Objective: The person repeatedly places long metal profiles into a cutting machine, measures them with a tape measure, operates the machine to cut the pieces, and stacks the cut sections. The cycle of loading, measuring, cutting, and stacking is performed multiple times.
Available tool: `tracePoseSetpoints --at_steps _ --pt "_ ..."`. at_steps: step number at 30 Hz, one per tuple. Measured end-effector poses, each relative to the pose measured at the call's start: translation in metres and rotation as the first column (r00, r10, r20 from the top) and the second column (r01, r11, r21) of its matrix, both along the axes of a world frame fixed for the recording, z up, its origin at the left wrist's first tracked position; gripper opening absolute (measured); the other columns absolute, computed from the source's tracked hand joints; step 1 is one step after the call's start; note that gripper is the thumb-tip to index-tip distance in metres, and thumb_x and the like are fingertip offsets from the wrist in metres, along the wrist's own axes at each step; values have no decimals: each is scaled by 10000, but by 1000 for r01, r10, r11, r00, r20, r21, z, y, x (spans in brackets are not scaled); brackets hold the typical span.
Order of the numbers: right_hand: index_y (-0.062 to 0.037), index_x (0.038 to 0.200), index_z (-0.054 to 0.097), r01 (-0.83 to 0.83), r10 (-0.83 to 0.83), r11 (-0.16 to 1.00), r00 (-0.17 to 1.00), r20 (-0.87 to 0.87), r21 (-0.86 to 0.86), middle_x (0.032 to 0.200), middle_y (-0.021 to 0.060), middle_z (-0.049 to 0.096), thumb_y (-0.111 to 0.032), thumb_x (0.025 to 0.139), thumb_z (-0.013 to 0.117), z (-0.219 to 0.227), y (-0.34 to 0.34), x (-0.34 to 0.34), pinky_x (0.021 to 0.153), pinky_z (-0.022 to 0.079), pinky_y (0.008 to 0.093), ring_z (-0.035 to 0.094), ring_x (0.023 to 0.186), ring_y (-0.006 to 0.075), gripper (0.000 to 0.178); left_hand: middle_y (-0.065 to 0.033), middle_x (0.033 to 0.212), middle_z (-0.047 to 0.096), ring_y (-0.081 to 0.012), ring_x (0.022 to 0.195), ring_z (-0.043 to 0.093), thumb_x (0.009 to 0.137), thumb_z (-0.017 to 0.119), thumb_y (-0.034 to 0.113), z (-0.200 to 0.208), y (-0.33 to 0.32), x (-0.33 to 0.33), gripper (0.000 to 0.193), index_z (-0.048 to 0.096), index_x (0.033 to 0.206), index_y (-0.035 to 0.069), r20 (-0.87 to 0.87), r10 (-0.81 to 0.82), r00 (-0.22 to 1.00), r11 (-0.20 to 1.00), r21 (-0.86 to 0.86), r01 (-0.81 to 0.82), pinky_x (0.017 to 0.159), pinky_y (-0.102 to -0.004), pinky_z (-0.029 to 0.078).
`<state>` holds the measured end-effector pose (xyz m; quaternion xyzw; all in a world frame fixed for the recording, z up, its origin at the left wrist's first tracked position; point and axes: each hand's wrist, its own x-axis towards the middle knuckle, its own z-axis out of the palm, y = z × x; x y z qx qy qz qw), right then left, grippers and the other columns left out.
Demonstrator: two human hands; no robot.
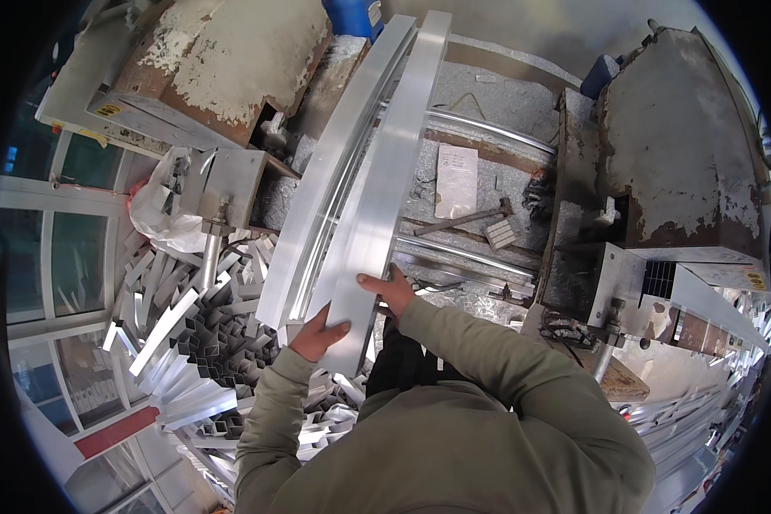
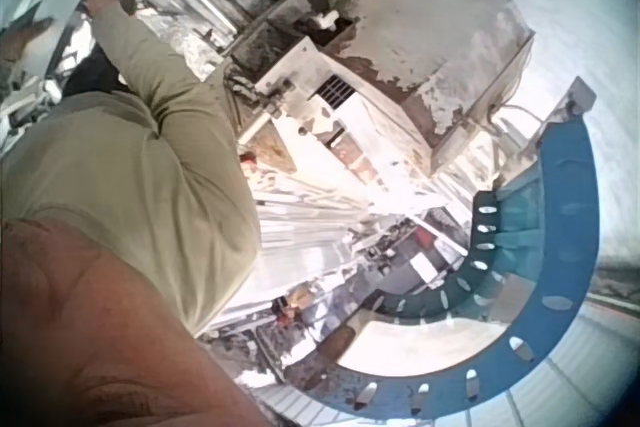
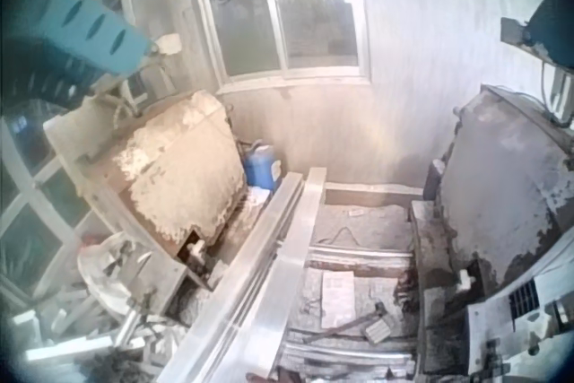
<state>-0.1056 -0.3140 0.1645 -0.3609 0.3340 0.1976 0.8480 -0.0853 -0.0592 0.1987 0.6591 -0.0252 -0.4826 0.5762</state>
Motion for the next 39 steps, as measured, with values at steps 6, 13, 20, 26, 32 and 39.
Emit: tracePoseSetpoints --at_steps 6,13,20,26,32,39 --pt "-176 1662 327 -217 215 976 971 -106 -6 1638 101 537 -424 825 941 -82 68 61 1148 425 687 525 1497 380 1067 -152 1408 700 -217 1298 641 1057 764 362 -80 82 54 705 550 1574 -68 135 66 989 921 373 -112 1118 -370 506" --pt "-149 1749 249 -338 334 941 935 -117 -19 1654 142 554 -524 868 879 -106 70 94 1155 435 694 546 1494 370 1145 -326 1505 648 -408 1442 613 1014 767 508 -130 98 75 893 505 1580 -130 419 -287 862 718 689 -96 1216 -460 466" --pt "48 1658 439 -260 324 870 942 88 -419 1481 283 668 -556 962 802 -64 -15 44 1014 598 425 713 1249 334 990 -323 1448 681 -424 1336 677 1024 765 398 -154 117 65 778 536 1553 -125 503 -287 815 802 591 -82 1120 -474 544" --pt "-10 1495 601 600 -330 673 766 551 -432 1271 116 732 -216 1121 696 109 -205 -123 979 619 356 723 1137 191 438 -291 1509 644 -371 1273 691 1066 741 348 -119 98 57 719 512 1596 -80 695 -244 676 794 544 -272 1049 -469 575" --pt "-9 1422 590 834 -753 -299 93 652 -464 1246 154 716 -371 1081 725 121 -443 -318 929 609 458 700 1073 261 515 -242 1563 603 -305 1216 693 1075 722 227 -102 41 8 649 498 1609 -64 657 -45 752 876 388 -286 997 -433 603" --pt "-121 1585 532 927 -936 -245 -149 320 -285 1507 192 640 -689 969 745 76 -597 -391 1180 452 621 602 1384 413 865 -229 1516 629 -275 1122 706 1036 753 203 -102 -9 -55 666 512 1596 -66 595 -329 733 865 502 -20 954 -405 612"
